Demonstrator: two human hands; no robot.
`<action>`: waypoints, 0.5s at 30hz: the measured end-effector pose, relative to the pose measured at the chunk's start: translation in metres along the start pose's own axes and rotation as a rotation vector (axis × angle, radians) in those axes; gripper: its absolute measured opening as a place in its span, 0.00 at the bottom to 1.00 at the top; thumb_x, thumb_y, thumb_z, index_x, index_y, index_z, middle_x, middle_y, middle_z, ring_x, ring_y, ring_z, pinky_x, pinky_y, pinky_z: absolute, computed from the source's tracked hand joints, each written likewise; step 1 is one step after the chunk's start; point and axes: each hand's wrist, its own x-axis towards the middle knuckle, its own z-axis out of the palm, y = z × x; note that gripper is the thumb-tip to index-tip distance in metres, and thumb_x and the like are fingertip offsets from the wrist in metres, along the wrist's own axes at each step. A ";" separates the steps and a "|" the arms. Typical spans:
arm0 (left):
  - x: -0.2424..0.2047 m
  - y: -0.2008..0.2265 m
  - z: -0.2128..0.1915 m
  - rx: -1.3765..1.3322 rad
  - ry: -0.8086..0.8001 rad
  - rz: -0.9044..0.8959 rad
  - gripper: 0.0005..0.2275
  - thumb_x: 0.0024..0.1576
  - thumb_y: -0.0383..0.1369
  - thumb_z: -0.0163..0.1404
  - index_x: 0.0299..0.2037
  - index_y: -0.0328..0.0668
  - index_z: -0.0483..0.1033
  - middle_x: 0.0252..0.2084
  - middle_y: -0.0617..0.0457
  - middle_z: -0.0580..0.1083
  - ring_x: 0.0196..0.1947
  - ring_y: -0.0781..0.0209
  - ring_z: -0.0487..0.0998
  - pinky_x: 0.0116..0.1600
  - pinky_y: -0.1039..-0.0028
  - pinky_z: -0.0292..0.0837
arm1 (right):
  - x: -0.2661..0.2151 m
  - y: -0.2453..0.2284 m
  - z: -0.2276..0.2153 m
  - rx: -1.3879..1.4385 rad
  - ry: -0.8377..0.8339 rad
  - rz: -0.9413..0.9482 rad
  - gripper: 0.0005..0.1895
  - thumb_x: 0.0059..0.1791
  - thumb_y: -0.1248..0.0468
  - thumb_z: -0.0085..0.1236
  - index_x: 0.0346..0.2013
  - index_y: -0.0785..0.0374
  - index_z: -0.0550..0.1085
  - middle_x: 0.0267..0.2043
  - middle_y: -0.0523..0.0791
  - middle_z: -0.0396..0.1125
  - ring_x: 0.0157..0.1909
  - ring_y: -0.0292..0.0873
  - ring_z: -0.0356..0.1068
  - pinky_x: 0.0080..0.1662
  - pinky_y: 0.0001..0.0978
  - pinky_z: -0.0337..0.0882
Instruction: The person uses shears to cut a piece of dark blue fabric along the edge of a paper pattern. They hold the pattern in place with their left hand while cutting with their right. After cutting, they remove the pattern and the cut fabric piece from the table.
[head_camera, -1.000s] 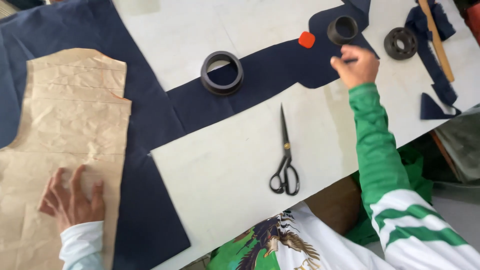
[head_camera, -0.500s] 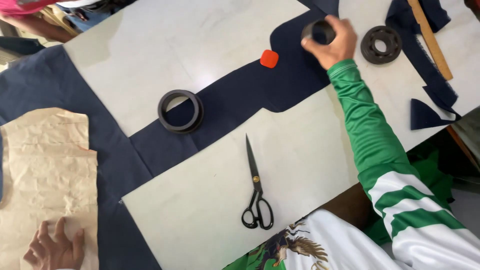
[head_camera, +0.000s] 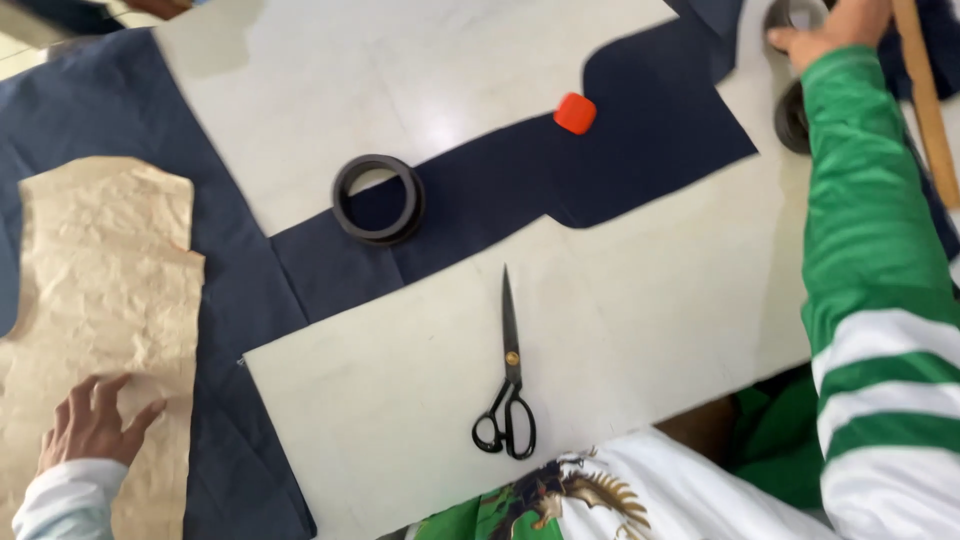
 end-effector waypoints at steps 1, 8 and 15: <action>-0.002 0.005 -0.008 -0.038 -0.032 -0.003 0.32 0.52 0.57 0.49 0.67 0.59 0.64 0.71 0.49 0.63 0.67 0.36 0.67 0.62 0.39 0.68 | 0.003 0.002 0.003 -0.014 0.144 -0.214 0.44 0.42 0.41 0.89 0.53 0.70 0.75 0.53 0.55 0.69 0.51 0.57 0.67 0.52 0.43 0.64; 0.002 0.001 -0.007 -0.069 -0.039 0.016 0.32 0.52 0.58 0.51 0.66 0.56 0.69 0.70 0.47 0.66 0.63 0.30 0.71 0.61 0.39 0.68 | -0.007 -0.024 -0.002 0.124 0.192 -0.135 0.36 0.36 0.57 0.93 0.51 0.69 0.82 0.61 0.52 0.62 0.58 0.60 0.61 0.49 0.69 0.59; 0.009 -0.023 0.037 -0.064 0.086 0.018 0.37 0.46 0.60 0.54 0.67 0.59 0.67 0.69 0.46 0.66 0.62 0.28 0.72 0.56 0.46 0.73 | -0.074 -0.222 -0.076 0.539 0.447 -0.570 0.14 0.44 0.75 0.69 0.45 0.71 0.84 0.40 0.51 0.75 0.37 0.47 0.74 0.37 0.36 0.71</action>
